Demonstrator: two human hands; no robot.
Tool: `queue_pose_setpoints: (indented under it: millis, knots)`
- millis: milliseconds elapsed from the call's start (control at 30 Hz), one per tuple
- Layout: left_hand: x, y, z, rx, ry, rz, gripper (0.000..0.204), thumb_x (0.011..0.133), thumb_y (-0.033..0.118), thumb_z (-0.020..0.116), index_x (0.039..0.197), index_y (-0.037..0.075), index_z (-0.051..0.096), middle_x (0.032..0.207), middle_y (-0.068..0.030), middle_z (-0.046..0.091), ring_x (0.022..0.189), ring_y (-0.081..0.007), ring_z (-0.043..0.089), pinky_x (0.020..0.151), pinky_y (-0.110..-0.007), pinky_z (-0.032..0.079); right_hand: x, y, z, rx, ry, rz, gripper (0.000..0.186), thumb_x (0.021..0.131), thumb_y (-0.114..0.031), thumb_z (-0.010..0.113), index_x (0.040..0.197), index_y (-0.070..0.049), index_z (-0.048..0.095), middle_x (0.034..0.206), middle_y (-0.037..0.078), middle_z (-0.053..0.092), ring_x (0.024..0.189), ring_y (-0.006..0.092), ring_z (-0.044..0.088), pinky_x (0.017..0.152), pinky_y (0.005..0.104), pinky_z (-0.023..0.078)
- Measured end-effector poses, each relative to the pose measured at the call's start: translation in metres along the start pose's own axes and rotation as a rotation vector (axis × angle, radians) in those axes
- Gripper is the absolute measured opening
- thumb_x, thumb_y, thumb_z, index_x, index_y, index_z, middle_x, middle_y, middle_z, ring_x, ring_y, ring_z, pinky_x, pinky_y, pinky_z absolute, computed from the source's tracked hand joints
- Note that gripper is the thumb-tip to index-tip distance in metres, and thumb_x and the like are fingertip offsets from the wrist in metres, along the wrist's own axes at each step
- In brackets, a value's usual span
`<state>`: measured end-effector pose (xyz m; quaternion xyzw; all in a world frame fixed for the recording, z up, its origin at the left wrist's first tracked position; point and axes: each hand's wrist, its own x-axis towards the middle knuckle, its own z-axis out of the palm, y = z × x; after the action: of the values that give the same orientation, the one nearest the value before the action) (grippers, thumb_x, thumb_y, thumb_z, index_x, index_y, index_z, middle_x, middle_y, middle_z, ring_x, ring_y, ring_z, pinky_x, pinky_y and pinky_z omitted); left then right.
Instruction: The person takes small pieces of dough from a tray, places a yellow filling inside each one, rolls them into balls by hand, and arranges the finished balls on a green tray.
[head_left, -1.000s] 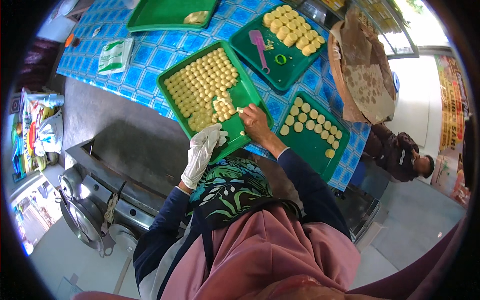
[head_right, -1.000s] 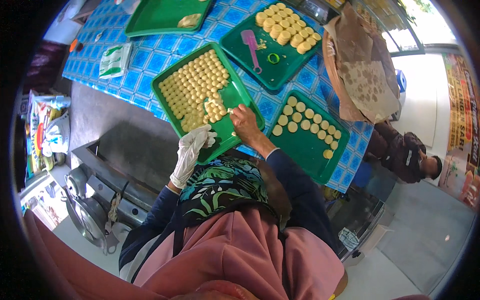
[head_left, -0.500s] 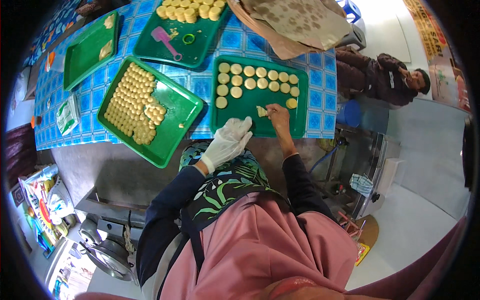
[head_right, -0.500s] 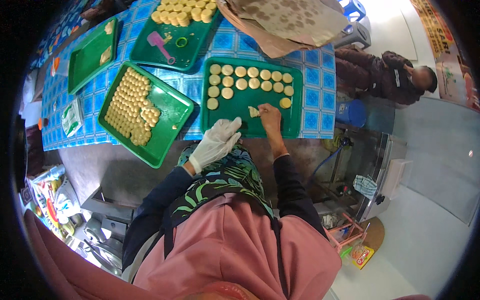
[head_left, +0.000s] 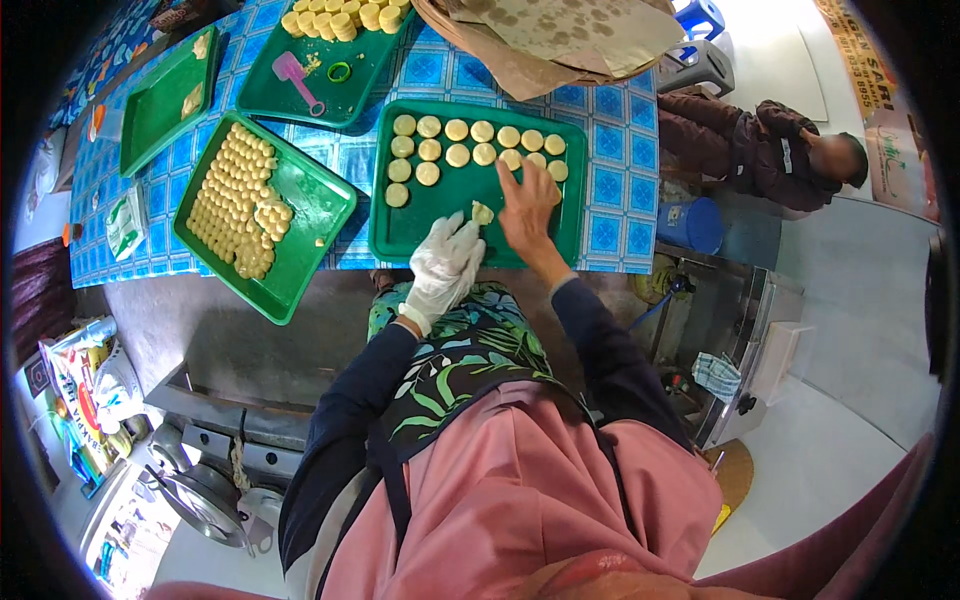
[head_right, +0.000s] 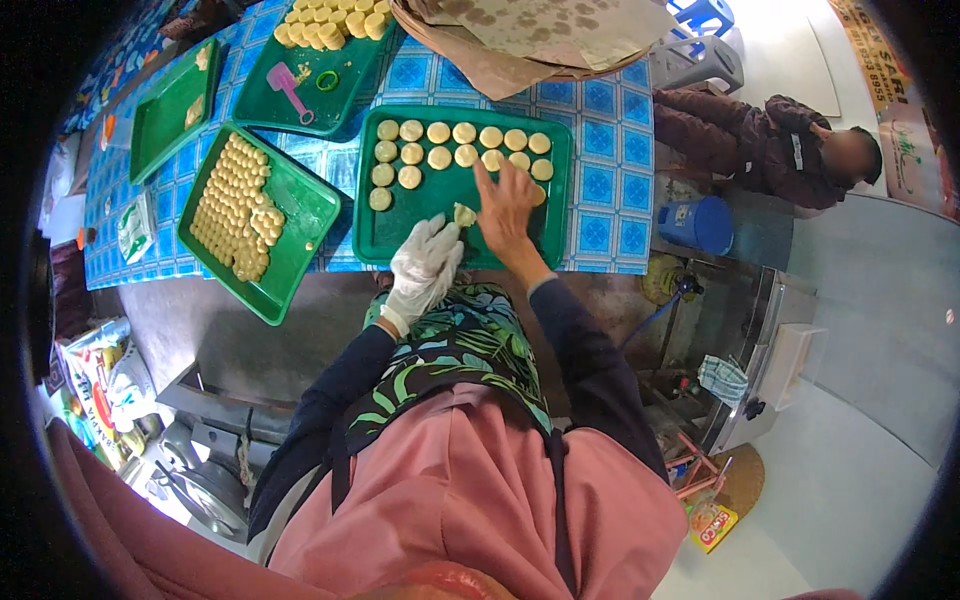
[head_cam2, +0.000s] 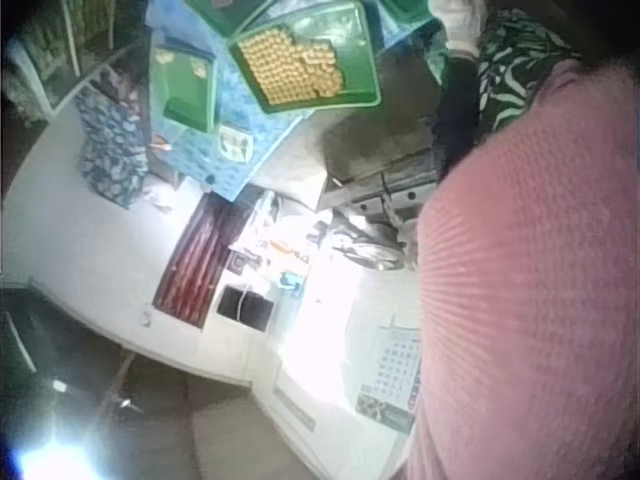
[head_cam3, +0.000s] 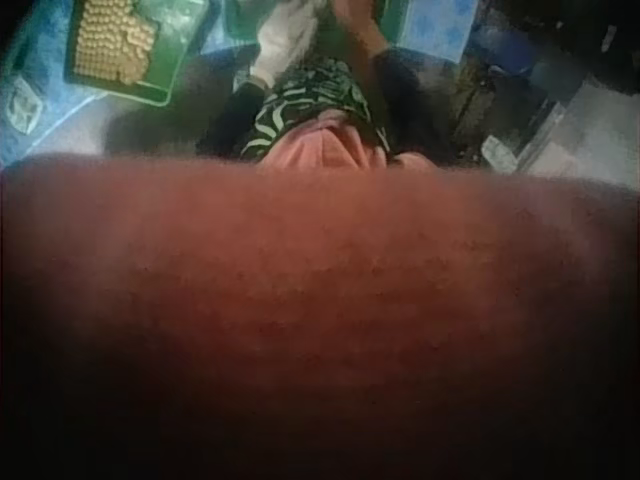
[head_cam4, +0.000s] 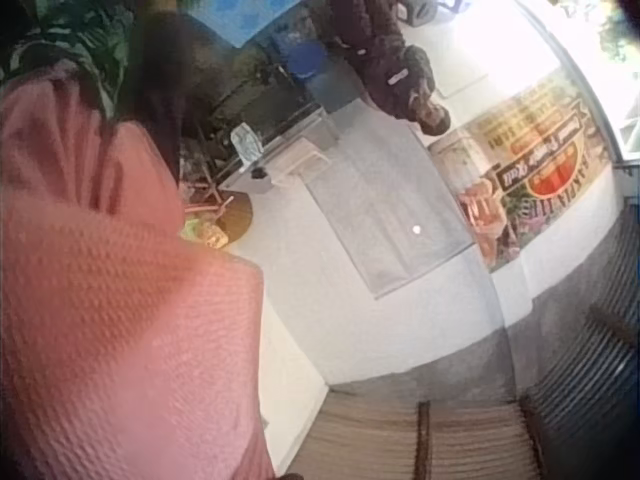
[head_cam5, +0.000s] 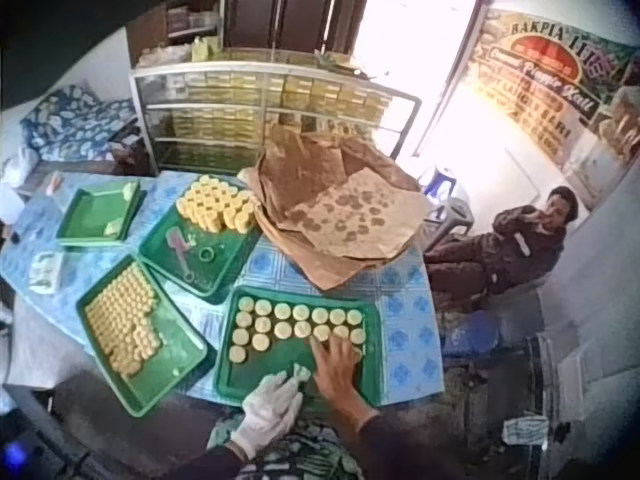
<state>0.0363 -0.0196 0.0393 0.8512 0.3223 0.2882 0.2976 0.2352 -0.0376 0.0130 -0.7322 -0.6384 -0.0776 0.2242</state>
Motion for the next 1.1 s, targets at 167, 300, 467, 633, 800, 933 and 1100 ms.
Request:
queue_pose_setpoints:
  millis: [167,300,467,633,800,933,1100]
  knots:
    - [-0.009,-0.003,0.001,0.092,0.101,0.039,0.015,0.088,0.006,0.073,0.101,0.003,0.068,0.095,-0.0152,0.070,0.085,-0.0366,0.067,0.074,-0.046,0.056,0.031,-0.016,0.047,-0.153,0.022,-0.295,0.069,0.091,0.003,0.055,0.157,-0.013,0.041,0.156,0.032,0.037,0.135,0.0481,0.043,0.101,0.0611,0.034]
    - [-0.011,-0.004,0.001,0.137,0.105,0.039,0.014,0.088,0.007,0.074,0.100,0.003,0.067,0.095,-0.0157,0.070,0.086,-0.0366,0.067,0.075,-0.046,0.057,0.027,-0.006,0.053,-0.102,0.067,-0.249,0.073,0.091,0.005,0.053,0.160,-0.014,0.037,0.161,0.035,0.026,0.140,0.0500,0.038,0.105,0.0620,0.030]
    - [-0.013,0.000,-0.003,0.176,0.059,-0.009,0.013,0.091,0.013,0.070,0.098,0.003,0.067,0.096,-0.0155,0.070,0.090,-0.0366,0.067,0.079,-0.046,0.056,0.029,-0.009,0.055,-0.084,0.003,-0.318,0.082,0.089,0.004,0.057,0.164,-0.016,0.030,0.162,0.035,0.024,0.142,0.0504,0.034,0.106,0.0613,0.027]
    - [-0.013,-0.001,-0.002,0.116,0.089,0.007,0.012,0.091,0.012,0.070,0.099,0.003,0.067,0.094,-0.0155,0.069,0.089,-0.0366,0.067,0.078,-0.046,0.055,0.025,-0.025,0.062,-0.150,-0.014,-0.298,0.076,0.095,-0.006,0.055,0.165,-0.016,0.027,0.162,0.037,0.023,0.142,0.0525,0.033,0.108,0.0630,0.026]
    - [-0.014,-0.004,0.003,0.150,0.118,0.018,0.012,0.092,0.011,0.069,0.100,0.003,0.067,0.096,-0.0167,0.069,0.090,-0.0374,0.066,0.077,-0.046,0.055,0.025,-0.037,0.062,-0.093,0.086,-0.329,0.077,0.094,0.001,0.055,0.165,-0.014,0.029,0.163,0.039,0.017,0.144,0.0542,0.032,0.108,0.0639,0.027]
    - [-0.014,-0.003,0.002,0.112,0.151,-0.002,0.022,0.095,0.016,0.067,0.112,0.003,0.067,0.104,-0.0178,0.070,0.095,-0.0402,0.067,0.085,-0.047,0.056,0.032,-0.027,0.042,-0.049,0.037,-0.325,0.072,0.087,0.006,0.058,0.155,-0.017,0.049,0.159,0.031,0.032,0.137,0.0467,0.041,0.104,0.0595,0.032]
    - [-0.001,0.001,0.002,0.340,-0.060,-0.045,0.046,0.102,0.029,0.061,0.137,-0.001,0.057,0.132,-0.0197,0.064,0.126,-0.0521,0.054,0.101,-0.057,0.050,0.002,0.009,-0.002,0.169,0.006,-0.176,0.057,0.075,0.009,0.064,0.126,-0.015,0.070,0.100,0.014,0.055,0.098,0.0337,0.050,0.080,0.0466,0.038]
